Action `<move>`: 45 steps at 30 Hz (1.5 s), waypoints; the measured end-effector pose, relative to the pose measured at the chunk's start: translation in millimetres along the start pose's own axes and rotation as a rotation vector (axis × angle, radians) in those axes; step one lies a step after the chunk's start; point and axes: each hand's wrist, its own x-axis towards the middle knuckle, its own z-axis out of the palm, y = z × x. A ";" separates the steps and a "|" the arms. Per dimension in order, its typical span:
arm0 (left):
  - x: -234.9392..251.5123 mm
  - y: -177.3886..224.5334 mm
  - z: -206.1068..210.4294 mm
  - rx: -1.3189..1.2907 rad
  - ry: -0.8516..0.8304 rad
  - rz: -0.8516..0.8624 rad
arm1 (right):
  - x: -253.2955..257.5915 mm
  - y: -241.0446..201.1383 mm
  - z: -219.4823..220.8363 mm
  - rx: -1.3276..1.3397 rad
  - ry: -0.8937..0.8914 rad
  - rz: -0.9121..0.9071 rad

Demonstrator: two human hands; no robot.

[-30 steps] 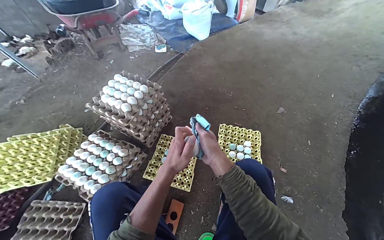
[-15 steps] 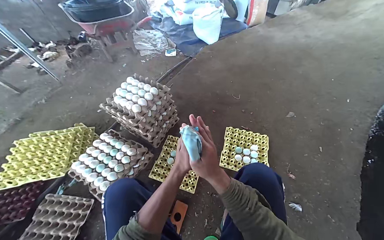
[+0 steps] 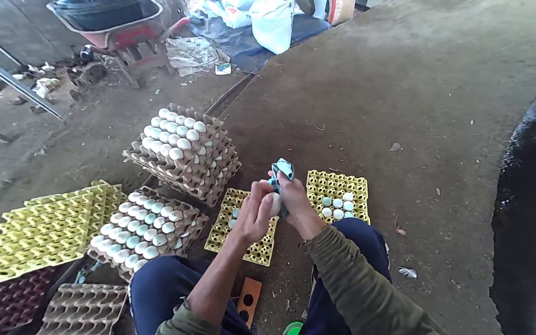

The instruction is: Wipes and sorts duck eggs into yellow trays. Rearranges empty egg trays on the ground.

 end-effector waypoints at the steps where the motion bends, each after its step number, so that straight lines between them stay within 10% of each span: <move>1: 0.3 0.6 -1.5 -0.110 -0.025 -0.091 | 2.1 -1.6 -3.6 0.043 -0.006 0.010; 7: 7.1 3.9 -7.5 -0.790 -0.098 -0.282 | -8.5 -26.5 -35.6 0.206 0.003 -0.369; 12: 19.2 25.6 24.2 -0.943 0.296 -0.583 | -33.5 20.3 -33.9 -0.412 -0.068 -1.017; 17: 17.3 8.3 39.8 -1.105 0.437 -0.586 | -32.5 51.2 -31.4 -0.764 -0.168 -1.288; 21: -1.7 18.6 40.0 -0.719 0.236 -0.445 | -41.1 42.4 -30.2 -0.664 -0.090 -1.194; 26: -5.5 21.9 40.3 0.091 0.019 -0.115 | -55.2 14.9 -39.6 -0.500 -0.014 -0.602; 30: -4.0 17.3 50.8 0.233 -0.094 0.073 | -47.2 -5.1 -52.4 -0.273 0.071 -0.167; 37: 7.9 22.9 88.6 0.121 -0.197 0.252 | -16.9 -13.2 -96.8 -0.011 0.159 0.055; 45: 71.6 -63.0 204.8 -0.073 -0.548 -0.461 | -31.9 -88.8 -226.5 0.421 0.421 -0.430</move>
